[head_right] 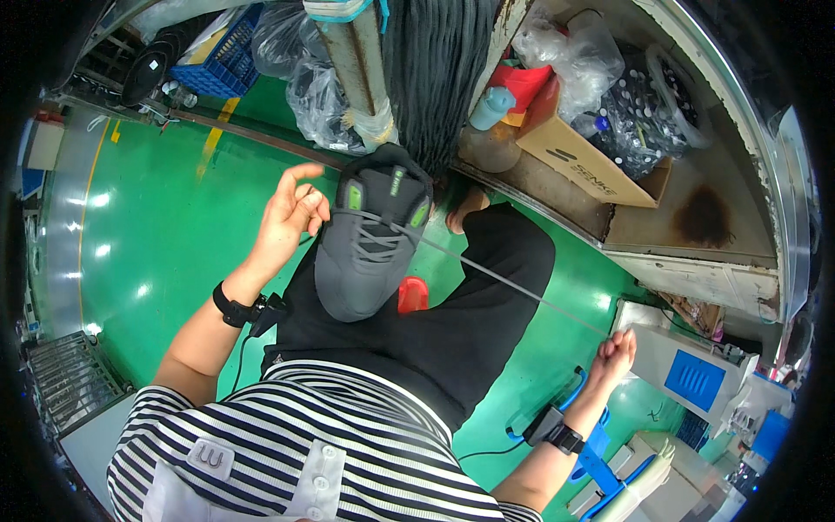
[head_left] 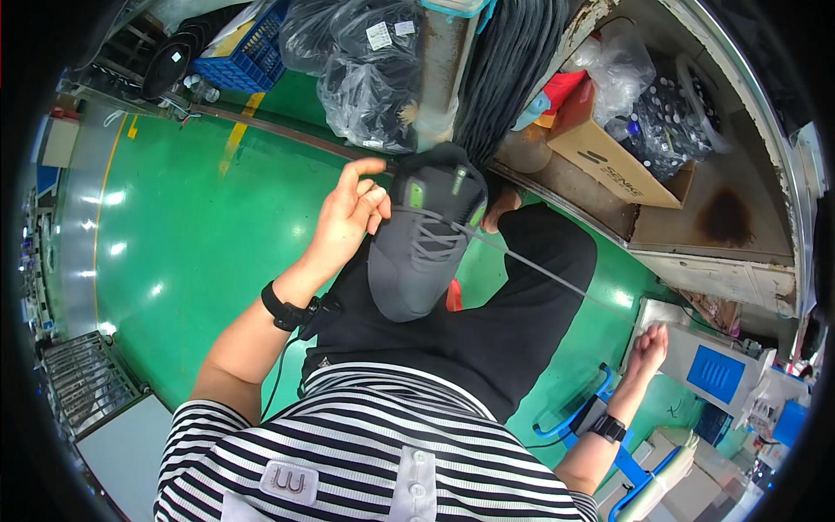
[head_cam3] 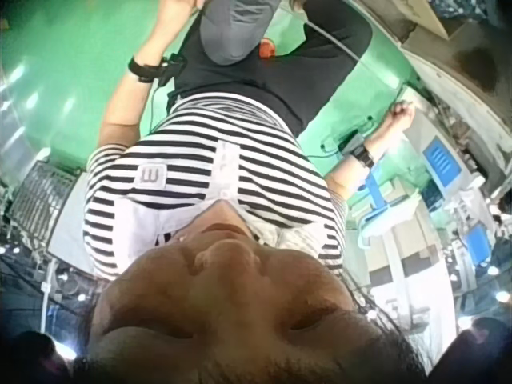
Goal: The recorder is threading laces through the eyelets of a shoe upper and tying them.
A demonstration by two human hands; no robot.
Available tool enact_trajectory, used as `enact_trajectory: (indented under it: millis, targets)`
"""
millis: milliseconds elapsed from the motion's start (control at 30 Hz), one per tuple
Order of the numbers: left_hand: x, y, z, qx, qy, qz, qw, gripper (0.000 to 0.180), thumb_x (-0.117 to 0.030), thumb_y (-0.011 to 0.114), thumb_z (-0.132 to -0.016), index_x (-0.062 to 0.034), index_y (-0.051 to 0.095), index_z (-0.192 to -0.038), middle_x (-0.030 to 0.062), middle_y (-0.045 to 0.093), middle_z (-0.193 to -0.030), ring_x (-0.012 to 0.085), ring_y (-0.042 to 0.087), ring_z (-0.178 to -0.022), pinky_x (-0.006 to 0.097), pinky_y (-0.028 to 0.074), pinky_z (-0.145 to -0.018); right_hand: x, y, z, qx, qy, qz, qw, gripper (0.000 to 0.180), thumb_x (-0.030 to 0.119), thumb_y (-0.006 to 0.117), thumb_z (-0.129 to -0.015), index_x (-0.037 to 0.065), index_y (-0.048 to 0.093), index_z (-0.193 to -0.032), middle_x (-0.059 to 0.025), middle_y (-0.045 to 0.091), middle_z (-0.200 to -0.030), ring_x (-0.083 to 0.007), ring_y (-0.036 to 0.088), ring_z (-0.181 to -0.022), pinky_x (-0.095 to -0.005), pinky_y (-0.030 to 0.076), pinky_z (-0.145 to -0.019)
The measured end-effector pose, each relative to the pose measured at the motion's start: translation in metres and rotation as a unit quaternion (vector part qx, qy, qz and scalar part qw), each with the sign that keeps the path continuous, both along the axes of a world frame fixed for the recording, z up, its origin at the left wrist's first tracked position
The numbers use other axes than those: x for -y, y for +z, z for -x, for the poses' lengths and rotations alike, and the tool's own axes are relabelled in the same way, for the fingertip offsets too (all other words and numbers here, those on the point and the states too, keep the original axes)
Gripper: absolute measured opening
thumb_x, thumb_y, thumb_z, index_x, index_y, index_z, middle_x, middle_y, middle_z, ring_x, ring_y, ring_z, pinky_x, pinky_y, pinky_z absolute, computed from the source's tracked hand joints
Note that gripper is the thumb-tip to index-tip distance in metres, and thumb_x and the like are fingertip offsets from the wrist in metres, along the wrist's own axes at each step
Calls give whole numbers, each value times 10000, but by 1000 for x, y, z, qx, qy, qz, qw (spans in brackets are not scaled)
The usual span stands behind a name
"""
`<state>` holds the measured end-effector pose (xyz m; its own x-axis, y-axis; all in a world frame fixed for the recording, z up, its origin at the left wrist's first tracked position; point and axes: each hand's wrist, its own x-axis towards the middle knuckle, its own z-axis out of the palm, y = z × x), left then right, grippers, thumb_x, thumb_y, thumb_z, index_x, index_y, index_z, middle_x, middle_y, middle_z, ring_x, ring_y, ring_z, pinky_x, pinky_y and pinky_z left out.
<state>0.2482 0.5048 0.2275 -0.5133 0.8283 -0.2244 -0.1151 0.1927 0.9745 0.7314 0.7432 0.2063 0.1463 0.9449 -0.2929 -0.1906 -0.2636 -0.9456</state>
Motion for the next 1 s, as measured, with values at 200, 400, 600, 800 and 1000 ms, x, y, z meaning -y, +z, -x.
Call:
enact_trajectory:
  millis: [200, 400, 600, 800, 1000]
  targets:
    - [-8, 8, -8, -296, -36, -46, 954, 303, 7, 519, -943, -54, 596, -1230, 37, 587, -844, 145, 557, -837, 279, 470, -756, 23, -31, 90, 151, 118, -145, 971, 146, 165, 551, -983, 61, 539, -1085, -24, 578, -725, -77, 478, -572, -205, 367, -509]
    - [-14, 29, -16, -468, -91, 25, 879, 371, 60, 569, -861, -92, 633, -1194, 108, 590, -796, 252, 599, -752, 345, 498, -715, 61, 10, 265, 119, 430, -153, 882, 90, 63, 608, -912, 14, 638, -981, -64, 684, -754, -88, 598, -595, -234, 474, -562]
    - [-25, 29, -14, -531, -142, 59, 833, 508, 38, 608, -826, -115, 508, -1300, 137, 602, -743, 335, 608, -724, 426, 487, -668, 74, -1, 283, 245, 489, -59, 835, 96, 106, 655, -865, 17, 691, -854, -75, 635, -597, -116, 603, -527, -270, 469, -557]
    - [-27, 26, -6, -474, -164, 60, 863, 510, 39, 603, -831, -94, 464, -1303, 163, 609, -759, 364, 610, -737, 446, 482, -668, 68, 2, 285, 341, 511, -183, 767, 147, 149, 662, -819, 5, 693, -825, -147, 672, -682, -311, 670, -624, -372, 509, -625]
    - [-38, 26, -15, -527, -167, 53, 832, 522, 29, 610, -825, -89, 450, -1307, 181, 613, -770, 389, 603, -710, 453, 474, -646, 77, 18, 305, 518, 488, -395, 581, 63, 64, 647, -724, 27, 606, -755, -186, 639, -667, -316, 680, -685, -388, 543, -596]
